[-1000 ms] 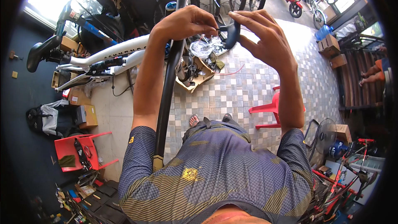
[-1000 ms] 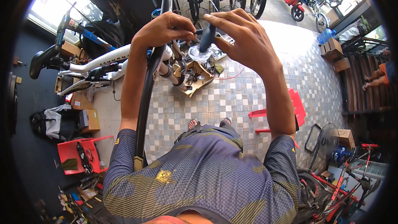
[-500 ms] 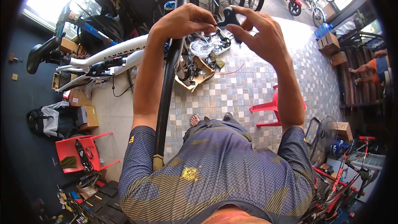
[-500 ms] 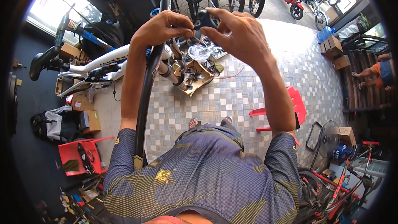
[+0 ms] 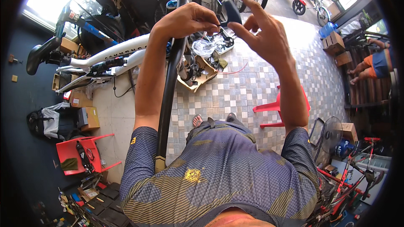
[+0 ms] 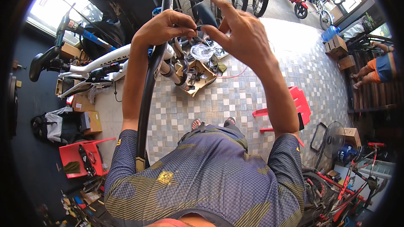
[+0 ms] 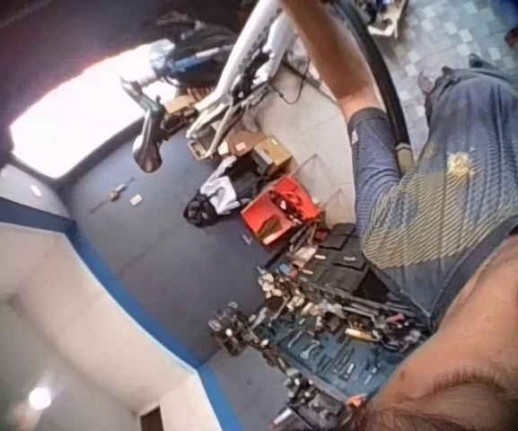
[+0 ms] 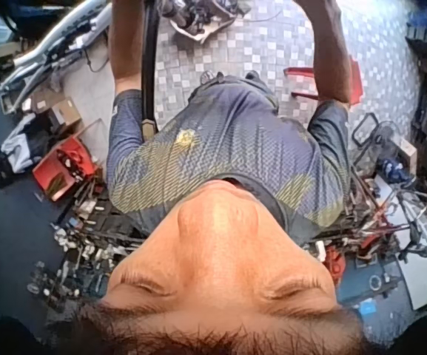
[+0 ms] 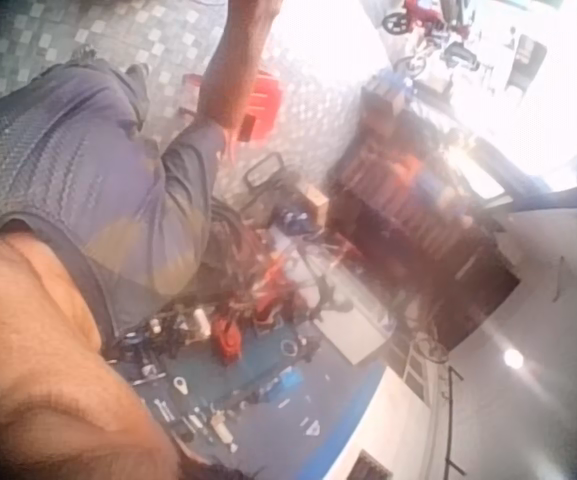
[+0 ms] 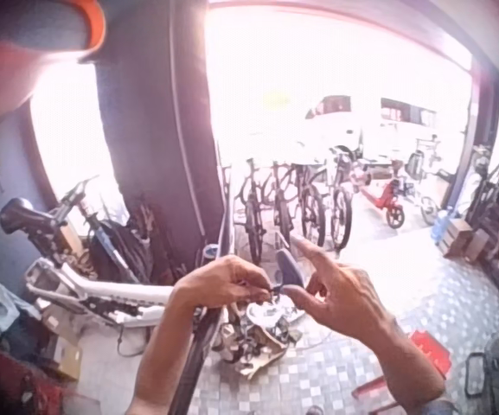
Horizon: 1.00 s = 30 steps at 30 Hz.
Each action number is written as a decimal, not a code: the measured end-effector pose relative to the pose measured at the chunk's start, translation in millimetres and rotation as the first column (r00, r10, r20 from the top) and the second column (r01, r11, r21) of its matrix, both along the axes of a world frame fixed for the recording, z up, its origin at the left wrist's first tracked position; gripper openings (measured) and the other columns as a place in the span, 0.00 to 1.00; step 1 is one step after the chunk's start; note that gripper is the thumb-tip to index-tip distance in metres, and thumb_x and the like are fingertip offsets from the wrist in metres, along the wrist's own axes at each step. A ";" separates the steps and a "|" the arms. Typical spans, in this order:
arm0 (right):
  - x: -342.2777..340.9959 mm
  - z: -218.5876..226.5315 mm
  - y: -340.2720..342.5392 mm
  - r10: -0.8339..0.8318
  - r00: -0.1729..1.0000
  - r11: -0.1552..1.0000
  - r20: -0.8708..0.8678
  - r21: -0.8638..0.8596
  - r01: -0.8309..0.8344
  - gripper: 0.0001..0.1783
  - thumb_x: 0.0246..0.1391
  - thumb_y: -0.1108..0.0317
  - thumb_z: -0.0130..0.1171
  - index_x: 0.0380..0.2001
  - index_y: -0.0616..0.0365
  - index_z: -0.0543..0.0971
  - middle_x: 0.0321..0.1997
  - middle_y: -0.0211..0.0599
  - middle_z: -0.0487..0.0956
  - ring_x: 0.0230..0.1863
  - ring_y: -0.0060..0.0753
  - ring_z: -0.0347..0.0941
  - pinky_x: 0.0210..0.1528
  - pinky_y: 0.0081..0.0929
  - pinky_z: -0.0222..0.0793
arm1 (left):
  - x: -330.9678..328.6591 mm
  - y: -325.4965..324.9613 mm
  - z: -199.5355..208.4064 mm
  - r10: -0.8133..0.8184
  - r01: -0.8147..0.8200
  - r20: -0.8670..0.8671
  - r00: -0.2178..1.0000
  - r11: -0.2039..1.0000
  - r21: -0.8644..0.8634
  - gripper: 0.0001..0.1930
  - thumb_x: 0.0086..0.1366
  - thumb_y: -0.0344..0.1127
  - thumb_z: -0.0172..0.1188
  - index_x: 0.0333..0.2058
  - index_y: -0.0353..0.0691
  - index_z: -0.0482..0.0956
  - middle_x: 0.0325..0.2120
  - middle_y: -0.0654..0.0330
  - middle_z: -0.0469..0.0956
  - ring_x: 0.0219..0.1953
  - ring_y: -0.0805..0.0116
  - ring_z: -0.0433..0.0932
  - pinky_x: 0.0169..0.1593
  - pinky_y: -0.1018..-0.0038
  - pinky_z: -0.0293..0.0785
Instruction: The person tightens bolts on the bicycle handlebar using an Allen key, then wipes the white bicycle frame with a green cloth. The person handles the handlebar, frame, and cloth throughout the task.
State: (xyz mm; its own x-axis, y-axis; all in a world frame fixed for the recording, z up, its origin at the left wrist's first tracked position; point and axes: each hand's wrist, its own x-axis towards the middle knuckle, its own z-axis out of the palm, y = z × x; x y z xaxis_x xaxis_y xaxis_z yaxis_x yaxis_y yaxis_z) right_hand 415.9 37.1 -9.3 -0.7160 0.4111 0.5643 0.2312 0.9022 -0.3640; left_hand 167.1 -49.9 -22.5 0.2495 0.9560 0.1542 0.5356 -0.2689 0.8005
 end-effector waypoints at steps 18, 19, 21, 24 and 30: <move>1.7 4.1 -10.1 -0.078 0.991 0.992 0.110 -0.088 0.088 0.34 0.60 0.51 0.68 0.65 0.52 0.71 0.30 0.39 0.85 0.27 0.37 0.83 0.33 0.35 0.74 | -1.4 -0.6 1.8 -0.014 0.014 -0.012 1.000 1.000 -0.021 0.07 0.67 0.31 0.67 0.41 0.35 0.87 0.28 0.61 0.85 0.32 0.76 0.81 0.43 0.74 0.79; -0.3 5.6 -11.3 -0.072 0.990 0.975 0.120 -0.203 0.095 0.33 0.61 0.52 0.67 0.64 0.54 0.71 0.29 0.38 0.85 0.26 0.34 0.81 0.32 0.33 0.73 | -1.8 -0.5 1.5 -0.021 0.021 0.001 1.000 0.999 -0.030 0.07 0.67 0.31 0.67 0.41 0.35 0.87 0.28 0.61 0.85 0.32 0.76 0.82 0.43 0.74 0.79; -6.1 8.7 -11.7 -0.050 0.989 0.900 0.136 -0.424 0.104 0.31 0.63 0.54 0.64 0.62 0.58 0.71 0.27 0.38 0.85 0.25 0.28 0.79 0.31 0.29 0.71 | -0.8 -1.8 0.2 -0.004 0.003 -0.018 1.000 1.000 -0.006 0.08 0.67 0.31 0.67 0.41 0.35 0.87 0.28 0.61 0.86 0.32 0.75 0.82 0.43 0.74 0.79; -15.2 -14.1 1.2 0.042 0.988 0.683 -0.147 -0.717 -0.136 0.30 0.65 0.55 0.62 0.62 0.61 0.71 0.25 0.36 0.83 0.25 0.21 0.75 0.31 0.25 0.69 | -0.1 1.6 0.6 -0.031 0.034 -0.056 0.998 0.998 0.053 0.08 0.67 0.31 0.66 0.40 0.33 0.87 0.29 0.60 0.86 0.32 0.73 0.83 0.44 0.74 0.80; 5.3 -9.1 4.7 0.108 0.980 0.975 -0.169 0.212 -0.071 0.27 0.60 0.75 0.62 0.60 0.38 0.79 0.47 0.34 0.83 0.40 0.36 0.79 0.43 0.34 0.77 | -2.0 4.1 -1.3 -0.026 0.028 -0.052 0.998 0.999 0.040 0.08 0.68 0.29 0.65 0.41 0.30 0.85 0.32 0.58 0.87 0.35 0.73 0.85 0.45 0.74 0.81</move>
State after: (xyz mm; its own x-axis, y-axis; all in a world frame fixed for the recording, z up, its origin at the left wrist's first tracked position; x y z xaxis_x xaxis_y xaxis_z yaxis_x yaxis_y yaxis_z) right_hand 421.2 41.8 -18.3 -0.6249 0.2125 0.7513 0.0941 0.9757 -0.1977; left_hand 165.1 -45.8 -23.8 0.2842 0.9420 0.1786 0.5681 -0.3155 0.7601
